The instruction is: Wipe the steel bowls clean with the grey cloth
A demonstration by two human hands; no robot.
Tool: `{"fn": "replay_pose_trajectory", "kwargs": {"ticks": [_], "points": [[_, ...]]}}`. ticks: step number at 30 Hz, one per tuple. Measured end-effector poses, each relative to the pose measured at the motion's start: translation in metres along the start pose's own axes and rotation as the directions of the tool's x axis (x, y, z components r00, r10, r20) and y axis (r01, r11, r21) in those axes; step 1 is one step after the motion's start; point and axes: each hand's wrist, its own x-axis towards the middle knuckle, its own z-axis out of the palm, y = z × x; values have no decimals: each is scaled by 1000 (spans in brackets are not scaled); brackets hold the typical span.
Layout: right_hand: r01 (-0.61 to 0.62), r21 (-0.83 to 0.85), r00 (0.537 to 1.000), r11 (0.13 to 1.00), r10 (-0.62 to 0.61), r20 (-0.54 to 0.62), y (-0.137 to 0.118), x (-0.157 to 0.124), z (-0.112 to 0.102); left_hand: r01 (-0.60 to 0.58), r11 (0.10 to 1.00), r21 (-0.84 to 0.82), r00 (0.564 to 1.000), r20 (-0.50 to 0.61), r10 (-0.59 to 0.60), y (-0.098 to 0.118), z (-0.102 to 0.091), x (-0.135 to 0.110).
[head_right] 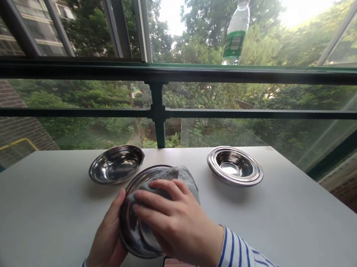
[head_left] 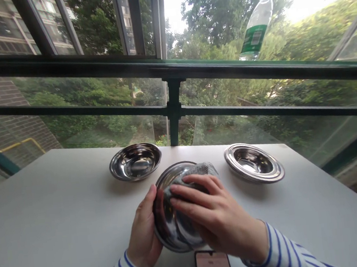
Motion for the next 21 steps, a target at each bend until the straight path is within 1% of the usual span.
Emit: {"fn": "replay_pose_trajectory", "kwargs": {"ticks": [2,4,6,9,10,12,16,18,21], "points": [[77,22,995,997,-78,55,-9,2,1,-8,1000,-8,1000,-6,8,1,0,0],[100,18,993,995,-101,65,-12,3,1,-13,1000,-4,1000,-11,13,1,0,0],[49,-11,998,999,-49,29,-9,3,1,-3,1000,2,1000,-4,3,0,0,0],[-78,-48,996,996,75,-56,-1,2,0,17,1000,13,1000,-2,-17,-3,1,-1],[-87,-50,995,995,84,-59,0,2,-1,21,1000,13,1000,-6,-21,-3,1,-1],[-33,-43,999,999,32,-26,-2,1,-1,26,1000,4,1000,-15,-26,-2,3,-1],[141,-36,989,989,-138,59,-12,-2,1,4,1000,-25,1000,-20,-5,6,6,1],[178,-44,982,983,-175,71,-13,-3,3,-22,999,-24,999,-48,21,10,6,3],[183,-63,982,981,-180,55,-10,-5,6,-52,998,-18,993,-110,49,12,5,6]]}}
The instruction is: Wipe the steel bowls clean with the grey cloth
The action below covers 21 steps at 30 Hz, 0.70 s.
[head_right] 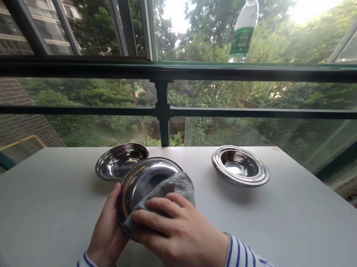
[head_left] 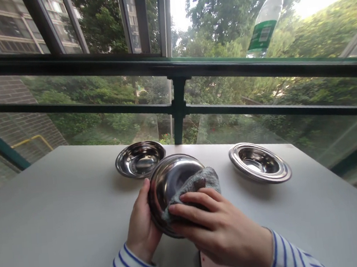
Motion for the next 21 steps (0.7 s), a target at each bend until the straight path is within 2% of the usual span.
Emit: {"fn": "replay_pose_trajectory", "kwargs": {"ticks": [3,7,13,17,21], "points": [[-8,-28,999,1000,7,-32,0,0,7,12,1000,-29,1000,-1,-12,-4,-1,1],[57,-67,996,996,-61,-65,-4,-1,16,70,994,-78,998,13,-69,-6,0,0],[53,-38,993,998,-57,-100,11,-9,8,-41,999,-36,997,-68,38,4,-1,2],[31,-23,991,999,-34,-130,9,-7,5,-25,999,-34,997,-76,23,3,-1,3],[87,-27,985,996,-90,-144,6,-7,9,-17,999,-30,997,-78,14,3,-1,4]]}}
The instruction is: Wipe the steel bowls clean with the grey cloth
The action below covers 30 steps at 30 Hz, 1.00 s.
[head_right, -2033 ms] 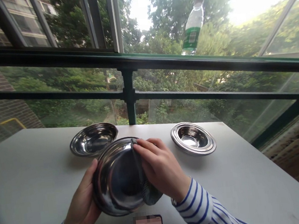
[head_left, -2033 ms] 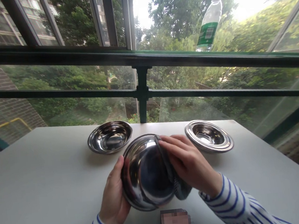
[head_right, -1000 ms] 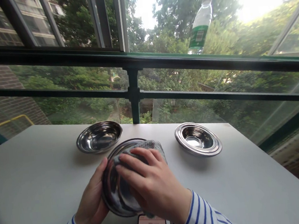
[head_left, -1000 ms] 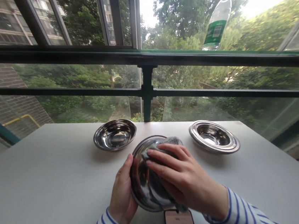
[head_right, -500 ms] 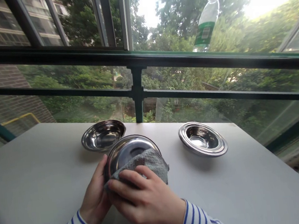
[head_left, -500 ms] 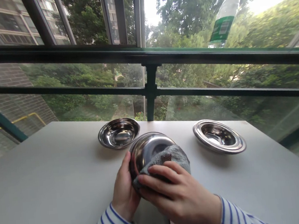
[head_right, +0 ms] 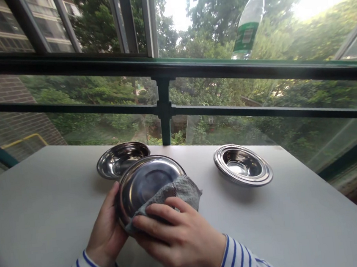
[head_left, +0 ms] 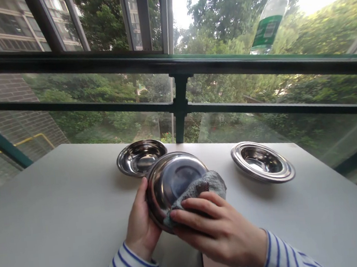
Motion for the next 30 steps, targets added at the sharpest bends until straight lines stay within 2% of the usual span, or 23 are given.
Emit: {"fn": "replay_pose_trajectory", "kwargs": {"ticks": [2,7,13,18,25,30], "points": [[-17,11,1000,1000,17,-4,6,-5,1,-10,1000,-1,1000,-14,10,3,-1,0],[-154,19,986,988,155,-56,17,-13,1,-39,999,-2,998,-45,39,8,-1,2],[-56,30,998,998,56,-14,11,-9,6,-39,999,-5,998,-55,39,8,-3,3],[-201,48,978,979,203,-41,18,-13,6,-44,999,-4,997,-61,43,8,-5,5],[-194,80,981,978,191,41,3,-4,8,-25,1000,-12,998,-51,24,5,-2,1],[-219,75,976,973,217,31,3,-2,5,-27,1000,-6,998,-53,26,5,-2,0]]}}
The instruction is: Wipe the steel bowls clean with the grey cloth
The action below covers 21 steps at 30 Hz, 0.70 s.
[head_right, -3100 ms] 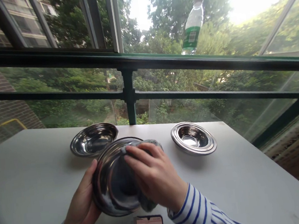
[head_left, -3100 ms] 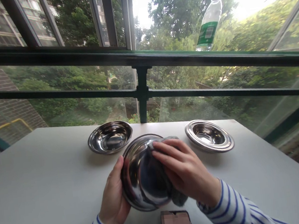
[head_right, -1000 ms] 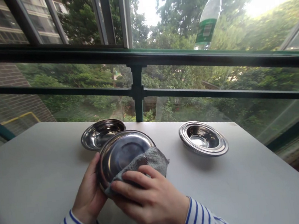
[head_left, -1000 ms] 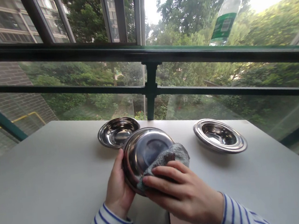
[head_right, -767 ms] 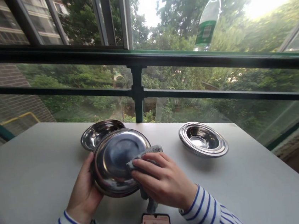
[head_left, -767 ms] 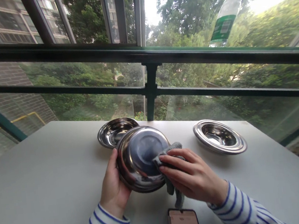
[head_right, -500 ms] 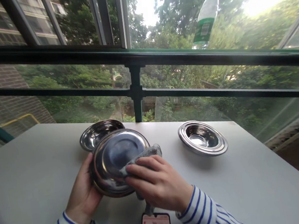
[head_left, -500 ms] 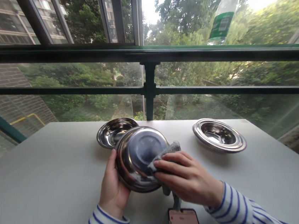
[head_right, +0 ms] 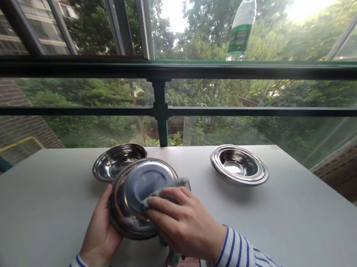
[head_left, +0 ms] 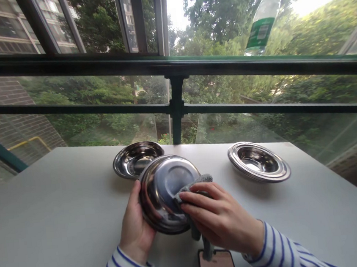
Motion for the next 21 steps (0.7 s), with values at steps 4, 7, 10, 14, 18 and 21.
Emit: {"fn": "replay_pose_trajectory", "kwargs": {"ticks": [4,7,10,14,18,21], "points": [[88,4,996,996,-87,-28,-1,-1,5,-12,1000,22,1000,17,12,2,0,1],[68,0,994,998,-68,-88,10,-5,7,-41,999,33,999,4,41,6,-3,4],[-2,14,992,1000,4,-128,17,-9,7,-57,998,26,998,-20,58,8,-5,7],[45,38,993,998,-40,-112,12,-7,8,-33,999,23,999,-17,34,7,-5,5],[-4,58,991,998,12,-136,18,-7,6,-47,998,52,999,-9,47,7,-3,0],[-103,59,981,993,111,-160,24,-8,2,-55,997,59,998,-20,57,7,-2,0]]}}
